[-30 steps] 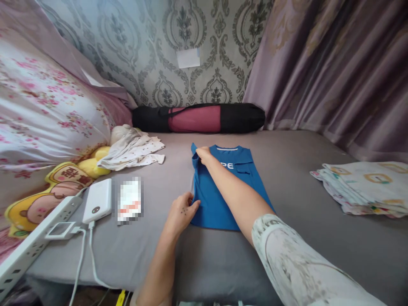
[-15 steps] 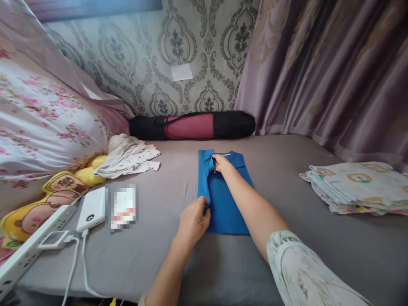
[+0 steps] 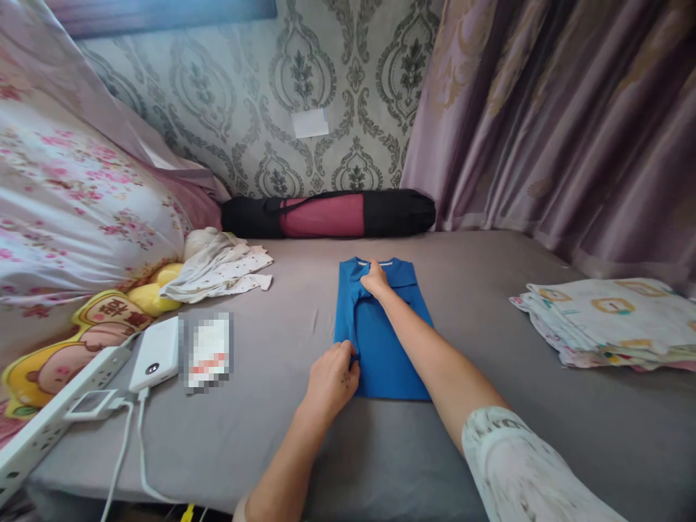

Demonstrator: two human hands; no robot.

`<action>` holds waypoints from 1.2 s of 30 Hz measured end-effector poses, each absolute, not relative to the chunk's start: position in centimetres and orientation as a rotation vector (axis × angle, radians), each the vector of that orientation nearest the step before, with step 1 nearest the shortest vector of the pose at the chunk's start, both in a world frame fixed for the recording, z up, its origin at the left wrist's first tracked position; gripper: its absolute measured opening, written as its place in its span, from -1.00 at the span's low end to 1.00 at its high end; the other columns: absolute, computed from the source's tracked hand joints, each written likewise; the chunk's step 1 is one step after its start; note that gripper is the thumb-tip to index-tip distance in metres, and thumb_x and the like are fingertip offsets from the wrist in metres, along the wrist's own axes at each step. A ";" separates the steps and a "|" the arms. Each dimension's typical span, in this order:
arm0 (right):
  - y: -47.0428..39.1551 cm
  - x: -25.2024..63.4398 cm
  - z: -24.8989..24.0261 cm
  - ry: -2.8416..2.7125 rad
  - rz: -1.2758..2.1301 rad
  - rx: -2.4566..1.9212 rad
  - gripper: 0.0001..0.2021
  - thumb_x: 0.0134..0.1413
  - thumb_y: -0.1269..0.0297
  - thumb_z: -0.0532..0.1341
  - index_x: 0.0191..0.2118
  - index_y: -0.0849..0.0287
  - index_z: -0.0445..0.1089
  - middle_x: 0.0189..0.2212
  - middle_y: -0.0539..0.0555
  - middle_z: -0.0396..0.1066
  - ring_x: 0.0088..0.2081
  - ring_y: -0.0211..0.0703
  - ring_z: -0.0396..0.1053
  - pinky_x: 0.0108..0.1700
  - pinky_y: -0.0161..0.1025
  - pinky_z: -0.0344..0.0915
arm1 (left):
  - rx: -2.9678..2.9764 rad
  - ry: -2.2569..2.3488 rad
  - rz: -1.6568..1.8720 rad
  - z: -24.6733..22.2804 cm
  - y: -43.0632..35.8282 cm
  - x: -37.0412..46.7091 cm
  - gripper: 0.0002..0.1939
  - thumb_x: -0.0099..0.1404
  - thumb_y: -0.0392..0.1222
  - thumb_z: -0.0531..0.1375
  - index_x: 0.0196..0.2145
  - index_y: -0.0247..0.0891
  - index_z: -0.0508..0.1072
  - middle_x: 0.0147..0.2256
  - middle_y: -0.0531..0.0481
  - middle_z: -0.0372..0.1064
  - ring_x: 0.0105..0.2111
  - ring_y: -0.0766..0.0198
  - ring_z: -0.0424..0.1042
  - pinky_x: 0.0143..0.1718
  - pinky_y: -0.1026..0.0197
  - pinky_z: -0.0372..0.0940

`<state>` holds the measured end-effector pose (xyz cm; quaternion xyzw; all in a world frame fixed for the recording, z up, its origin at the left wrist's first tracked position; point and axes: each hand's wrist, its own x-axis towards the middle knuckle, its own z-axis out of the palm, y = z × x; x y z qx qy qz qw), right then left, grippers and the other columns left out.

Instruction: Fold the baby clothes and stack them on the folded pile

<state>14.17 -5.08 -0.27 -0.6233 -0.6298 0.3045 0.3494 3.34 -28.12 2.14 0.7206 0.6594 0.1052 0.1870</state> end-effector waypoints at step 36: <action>-2.4 11.7 2.1 -2.308 0.311 -1.730 -0.68 0.29 0.37 0.01 -0.04 0.13 0.48 -0.01 0.18 0.44 0.04 -0.02 0.34 0.01 -0.20 0.23 | 2.119 1.758 0.368 1.5 -29.7 2.9 -0.91 0.29 -0.29 0.03 -0.23 -0.18 0.23 -0.21 -0.08 0.32 -0.17 0.14 0.34 -0.16 0.15 0.24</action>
